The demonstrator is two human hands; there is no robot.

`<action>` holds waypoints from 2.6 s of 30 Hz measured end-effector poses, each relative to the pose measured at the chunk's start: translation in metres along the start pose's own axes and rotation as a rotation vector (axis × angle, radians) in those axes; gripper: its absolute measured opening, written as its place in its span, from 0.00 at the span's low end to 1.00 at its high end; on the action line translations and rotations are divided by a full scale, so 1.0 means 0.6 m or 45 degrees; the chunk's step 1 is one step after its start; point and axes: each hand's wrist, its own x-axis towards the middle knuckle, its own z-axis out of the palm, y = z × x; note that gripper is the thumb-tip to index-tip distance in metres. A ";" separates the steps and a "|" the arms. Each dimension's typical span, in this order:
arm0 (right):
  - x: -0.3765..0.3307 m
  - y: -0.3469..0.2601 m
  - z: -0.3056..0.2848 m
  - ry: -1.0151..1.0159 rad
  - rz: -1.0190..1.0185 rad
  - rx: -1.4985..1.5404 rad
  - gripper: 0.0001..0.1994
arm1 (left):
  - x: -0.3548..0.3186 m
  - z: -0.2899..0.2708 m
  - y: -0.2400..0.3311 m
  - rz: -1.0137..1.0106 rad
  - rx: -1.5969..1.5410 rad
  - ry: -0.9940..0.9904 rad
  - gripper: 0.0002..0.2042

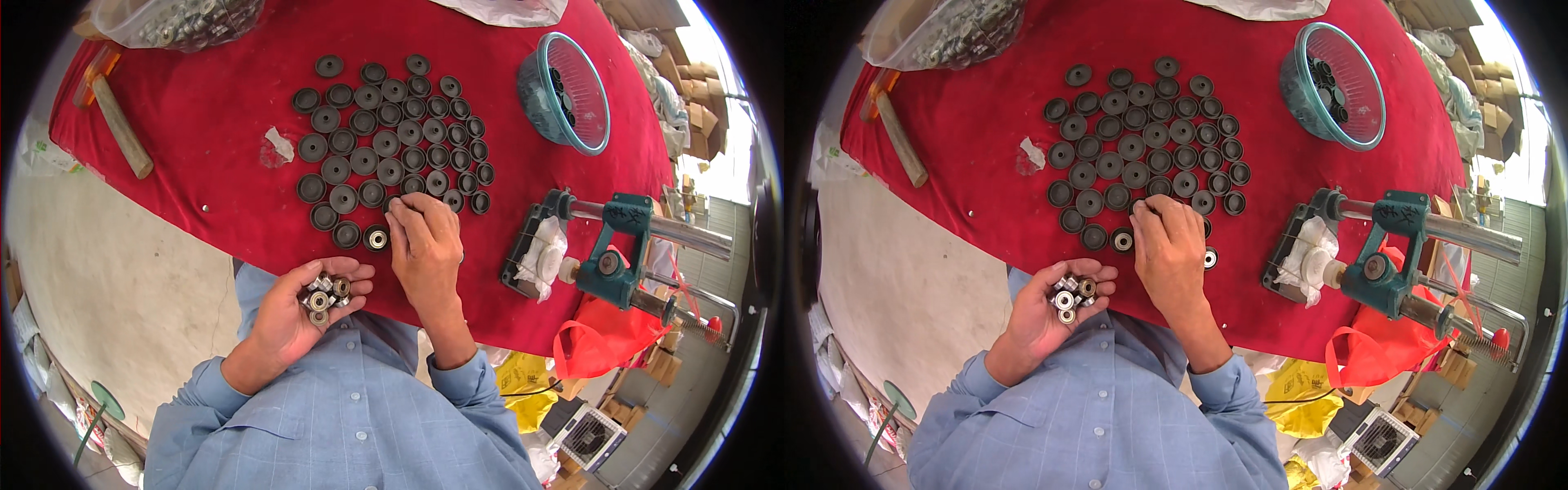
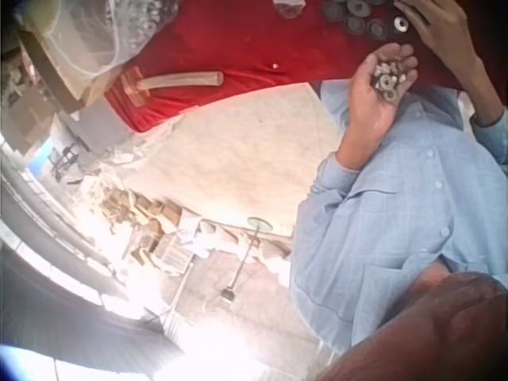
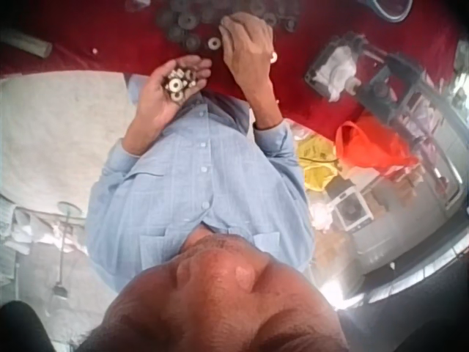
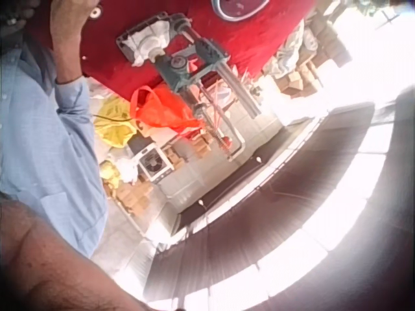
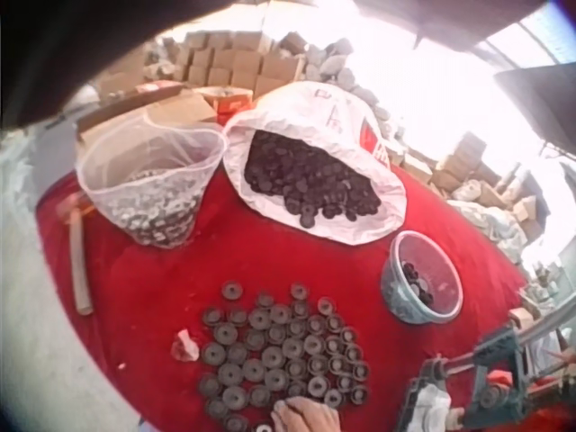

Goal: The person uses a manual press to assemble small metal rings onto black circular magnets. They retrieve a bag of metal rings from a cardboard box and arrange the magnets on the table. Finally, they place the metal rings onto the magnets by hand.

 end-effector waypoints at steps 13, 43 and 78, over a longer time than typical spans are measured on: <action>-0.032 -0.038 -0.012 -0.076 -0.033 -0.442 0.20 | 0.001 0.003 0.000 0.010 -0.079 -0.017 0.22; -0.061 -0.073 -0.063 -0.233 -0.179 0.491 0.17 | 0.004 0.002 -0.009 0.166 -0.201 -0.006 0.19; -0.008 0.059 -0.069 -0.046 0.063 -0.420 0.15 | -0.002 0.008 0.004 -0.007 -0.309 0.012 0.19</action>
